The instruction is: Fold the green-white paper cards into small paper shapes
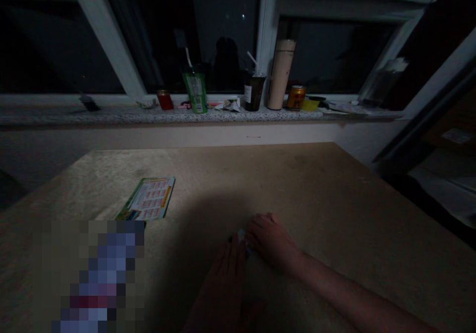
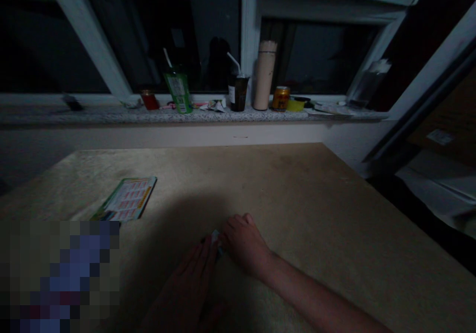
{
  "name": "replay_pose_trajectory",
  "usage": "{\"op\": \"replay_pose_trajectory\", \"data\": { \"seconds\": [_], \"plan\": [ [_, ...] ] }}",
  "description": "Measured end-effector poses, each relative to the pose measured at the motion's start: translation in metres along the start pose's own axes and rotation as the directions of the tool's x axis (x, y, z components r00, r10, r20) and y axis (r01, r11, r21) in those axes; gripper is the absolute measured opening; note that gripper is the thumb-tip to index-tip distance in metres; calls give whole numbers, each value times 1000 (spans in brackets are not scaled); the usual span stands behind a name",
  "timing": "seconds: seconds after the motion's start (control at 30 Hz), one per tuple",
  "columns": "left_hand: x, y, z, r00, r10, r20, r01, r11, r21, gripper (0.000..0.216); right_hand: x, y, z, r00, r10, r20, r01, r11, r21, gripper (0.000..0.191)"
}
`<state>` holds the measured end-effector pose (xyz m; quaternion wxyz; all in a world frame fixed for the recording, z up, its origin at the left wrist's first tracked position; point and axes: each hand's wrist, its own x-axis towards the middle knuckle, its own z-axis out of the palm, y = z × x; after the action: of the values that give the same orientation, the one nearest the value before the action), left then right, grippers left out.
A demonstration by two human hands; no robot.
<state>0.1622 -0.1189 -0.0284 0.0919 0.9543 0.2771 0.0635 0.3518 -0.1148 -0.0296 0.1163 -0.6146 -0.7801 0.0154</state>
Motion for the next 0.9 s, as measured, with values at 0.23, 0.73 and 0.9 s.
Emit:
{"op": "replay_pose_trajectory", "data": {
  "seconds": [0.23, 0.73, 0.9],
  "plan": [
    [0, 1, 4, 1000, -4, -10, 4, 1000, -12, 88, 7, 27, -13, 986, 45, 163, -127, 832, 540, 13],
    [6, 8, -7, 996, -38, 78, 37, 999, 12, 90, 23, 35, -24, 933, 86, 349, -306, 703, 642, 25],
    [3, 2, -8, 998, -27, 49, 27, 1000, 13, 82, 25, 34, -23, 929, 49, 367, -289, 718, 633, 28]
  ]
}}
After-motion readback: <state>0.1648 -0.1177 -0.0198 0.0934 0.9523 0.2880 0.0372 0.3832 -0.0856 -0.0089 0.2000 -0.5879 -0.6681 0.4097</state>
